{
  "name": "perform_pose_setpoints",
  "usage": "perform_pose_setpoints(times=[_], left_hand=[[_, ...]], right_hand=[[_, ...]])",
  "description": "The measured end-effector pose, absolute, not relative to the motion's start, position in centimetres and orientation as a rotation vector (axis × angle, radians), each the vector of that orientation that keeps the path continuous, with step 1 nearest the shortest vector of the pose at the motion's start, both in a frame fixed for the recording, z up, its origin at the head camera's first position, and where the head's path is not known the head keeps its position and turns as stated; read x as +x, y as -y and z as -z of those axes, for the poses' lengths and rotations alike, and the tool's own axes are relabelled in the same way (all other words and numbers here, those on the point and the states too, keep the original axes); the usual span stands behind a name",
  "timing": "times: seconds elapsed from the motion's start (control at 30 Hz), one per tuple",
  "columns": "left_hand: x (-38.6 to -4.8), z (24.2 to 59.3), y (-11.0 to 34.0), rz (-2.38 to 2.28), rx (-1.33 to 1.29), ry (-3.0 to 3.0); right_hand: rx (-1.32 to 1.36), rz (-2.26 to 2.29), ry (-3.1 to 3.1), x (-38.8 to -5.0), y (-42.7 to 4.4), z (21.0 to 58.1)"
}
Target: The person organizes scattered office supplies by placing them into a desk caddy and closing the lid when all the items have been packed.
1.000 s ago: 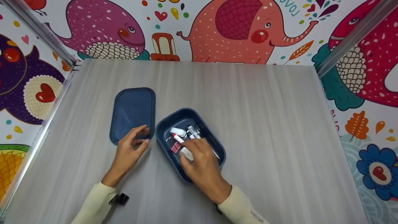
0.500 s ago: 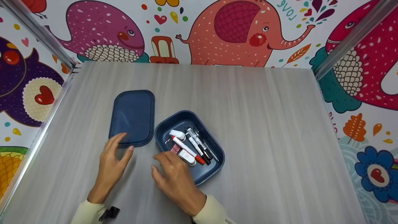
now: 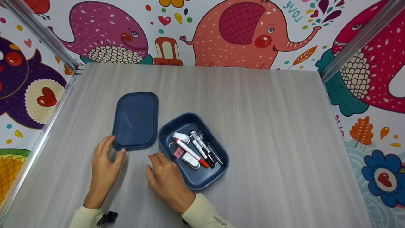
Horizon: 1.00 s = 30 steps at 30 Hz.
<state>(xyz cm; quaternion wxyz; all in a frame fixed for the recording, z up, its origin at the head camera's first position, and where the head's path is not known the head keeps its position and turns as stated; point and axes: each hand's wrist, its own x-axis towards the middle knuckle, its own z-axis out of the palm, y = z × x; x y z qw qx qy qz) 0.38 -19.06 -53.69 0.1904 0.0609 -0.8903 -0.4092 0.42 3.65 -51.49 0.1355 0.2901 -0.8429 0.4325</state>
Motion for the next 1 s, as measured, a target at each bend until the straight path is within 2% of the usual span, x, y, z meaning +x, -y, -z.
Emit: perform_pose_setpoints(times=[0.43,1.0], left_hand=[[0.0,53.9,19.9,1.135,0.265,2.600],[-1.2,53.8,20.8,1.018,0.246,2.682]], right_hand=[[0.696,-0.986,2.532,-0.9,-1.0,52.8],[0.557,-0.794,2.688,-2.3,2.6,53.8]])
